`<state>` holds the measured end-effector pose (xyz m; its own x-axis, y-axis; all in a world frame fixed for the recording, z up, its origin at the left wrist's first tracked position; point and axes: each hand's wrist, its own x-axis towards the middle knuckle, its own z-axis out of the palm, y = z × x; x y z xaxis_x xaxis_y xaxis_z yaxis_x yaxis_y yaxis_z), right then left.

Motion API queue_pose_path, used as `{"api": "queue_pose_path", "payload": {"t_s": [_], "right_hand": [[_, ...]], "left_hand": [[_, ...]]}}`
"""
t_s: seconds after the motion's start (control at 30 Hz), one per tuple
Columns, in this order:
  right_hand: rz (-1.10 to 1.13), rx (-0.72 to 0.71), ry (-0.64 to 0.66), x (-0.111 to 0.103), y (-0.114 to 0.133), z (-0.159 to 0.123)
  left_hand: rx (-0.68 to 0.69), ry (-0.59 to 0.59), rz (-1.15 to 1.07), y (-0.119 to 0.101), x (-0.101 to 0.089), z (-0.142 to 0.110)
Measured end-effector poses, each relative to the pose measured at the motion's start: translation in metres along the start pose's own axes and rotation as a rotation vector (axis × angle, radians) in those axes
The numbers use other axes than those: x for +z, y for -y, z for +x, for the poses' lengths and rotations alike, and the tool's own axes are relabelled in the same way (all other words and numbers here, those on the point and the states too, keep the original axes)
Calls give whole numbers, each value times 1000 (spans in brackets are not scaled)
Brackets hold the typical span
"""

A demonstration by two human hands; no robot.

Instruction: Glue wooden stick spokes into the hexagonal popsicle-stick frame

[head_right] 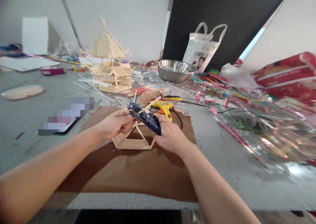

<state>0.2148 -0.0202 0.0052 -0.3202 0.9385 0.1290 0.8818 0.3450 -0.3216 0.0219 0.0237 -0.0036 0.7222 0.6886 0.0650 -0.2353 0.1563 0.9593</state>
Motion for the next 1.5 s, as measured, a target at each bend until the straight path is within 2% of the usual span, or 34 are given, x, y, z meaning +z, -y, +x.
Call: {"api": "queue_pose_path", "payload": {"t_s": [0.23, 0.4, 0.6, 0.8, 0.97, 1.5], "right_hand": [[-31, 5, 4, -2, 1, 0], [-76, 58, 19, -3, 4, -1], [-95, 93, 10, 0, 8, -1], [-118, 129, 54, -1, 12, -1], [-73, 136, 54, 0, 11, -1], [89, 236, 87, 6, 10, 1]], "left_hand": [[-14, 5, -6, -1, 0, 0], [-50, -17, 2, -3, 0, 0], [-71, -99, 35, -5, 1, 0], [-104, -196, 90, -6, 4, 1], [-147, -253, 143, -7, 7, 2], [-231, -332, 229, -1, 6, 5]]}}
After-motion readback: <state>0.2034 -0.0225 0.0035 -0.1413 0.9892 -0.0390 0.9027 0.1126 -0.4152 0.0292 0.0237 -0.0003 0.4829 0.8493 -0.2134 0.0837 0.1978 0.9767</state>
